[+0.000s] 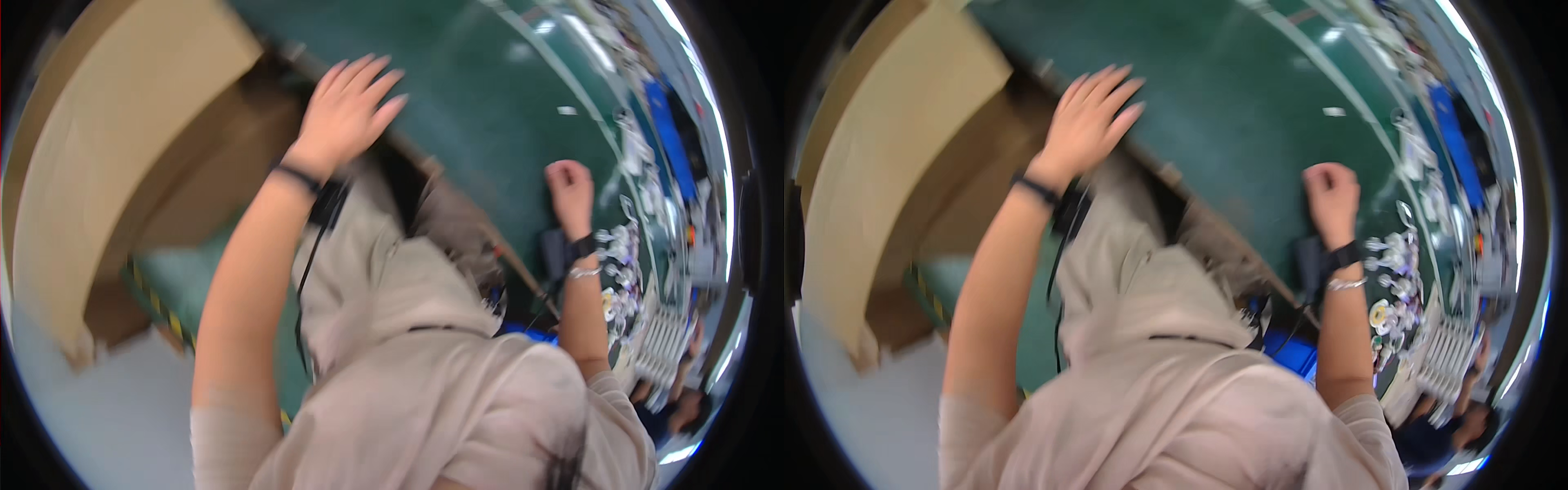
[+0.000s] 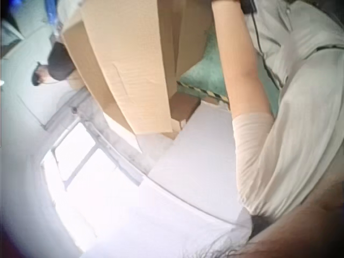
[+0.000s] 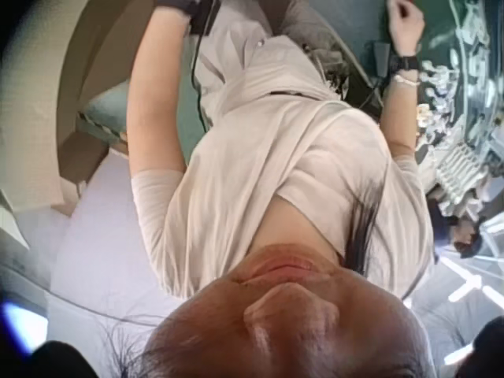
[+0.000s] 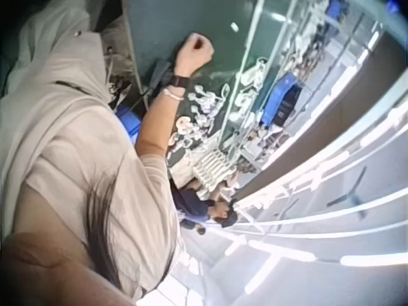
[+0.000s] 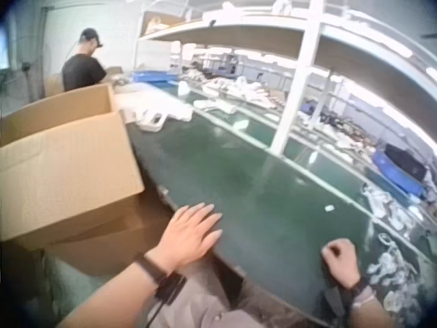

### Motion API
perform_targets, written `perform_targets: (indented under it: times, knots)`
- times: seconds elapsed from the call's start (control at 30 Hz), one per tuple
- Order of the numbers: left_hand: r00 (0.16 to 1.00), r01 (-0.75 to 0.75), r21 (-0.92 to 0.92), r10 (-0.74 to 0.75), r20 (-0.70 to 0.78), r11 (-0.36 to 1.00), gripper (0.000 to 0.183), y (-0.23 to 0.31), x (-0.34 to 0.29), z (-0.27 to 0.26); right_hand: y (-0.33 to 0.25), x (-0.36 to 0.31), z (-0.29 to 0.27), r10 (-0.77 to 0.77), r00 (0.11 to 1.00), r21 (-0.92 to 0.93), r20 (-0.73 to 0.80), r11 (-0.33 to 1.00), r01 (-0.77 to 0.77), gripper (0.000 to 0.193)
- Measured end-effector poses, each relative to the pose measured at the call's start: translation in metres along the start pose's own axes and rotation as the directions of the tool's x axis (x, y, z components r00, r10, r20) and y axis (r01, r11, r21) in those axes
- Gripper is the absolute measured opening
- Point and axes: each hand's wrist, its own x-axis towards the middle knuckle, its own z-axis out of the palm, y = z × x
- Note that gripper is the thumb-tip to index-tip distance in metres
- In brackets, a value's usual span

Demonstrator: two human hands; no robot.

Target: Assembling electronic components, including a battery and motor, into a white plastic handheld device housing on a factory assembly line.

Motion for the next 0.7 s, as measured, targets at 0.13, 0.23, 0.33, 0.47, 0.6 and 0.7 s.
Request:
perform_targets:
  times: [0.13,0.23,0.33,0.47,0.6,0.7]
  knots:
    - [0.995,-0.018,-0.041,0.022,0.094,0.999,0.037,0.014,0.015,0.017,-0.019,-0.027,-0.046,-0.24,0.845,-0.178,0.478,0.916,0.36,0.057]
    - [0.976,0.059,0.022,-0.063,0.208,0.998,0.041,0.019,0.001,0.004,-0.031,-0.042,-0.082,-0.004,0.678,-0.155,0.735,0.973,0.174,0.078]
    - [0.964,0.087,0.052,-0.098,0.246,0.995,0.044,0.016,-0.013,0.009,-0.029,-0.057,-0.091,0.166,0.579,-0.252,0.798,0.965,0.07,0.091]
    - [0.953,0.069,0.061,-0.084,0.289,0.996,0.046,0.021,-0.005,0.025,-0.025,-0.065,-0.088,0.232,0.576,-0.334,0.784,0.939,0.077,0.094]
    - [0.977,0.044,-0.028,-0.037,0.212,0.999,0.044,0.025,0.004,0.02,-0.028,-0.06,-0.079,0.264,0.538,-0.381,0.801,0.917,0.118,0.096]
    - [0.982,0.08,-0.044,-0.071,0.175,0.996,0.044,0.023,-0.005,0.026,-0.028,-0.057,-0.081,0.278,0.468,-0.388,0.839,0.908,0.156,0.095]
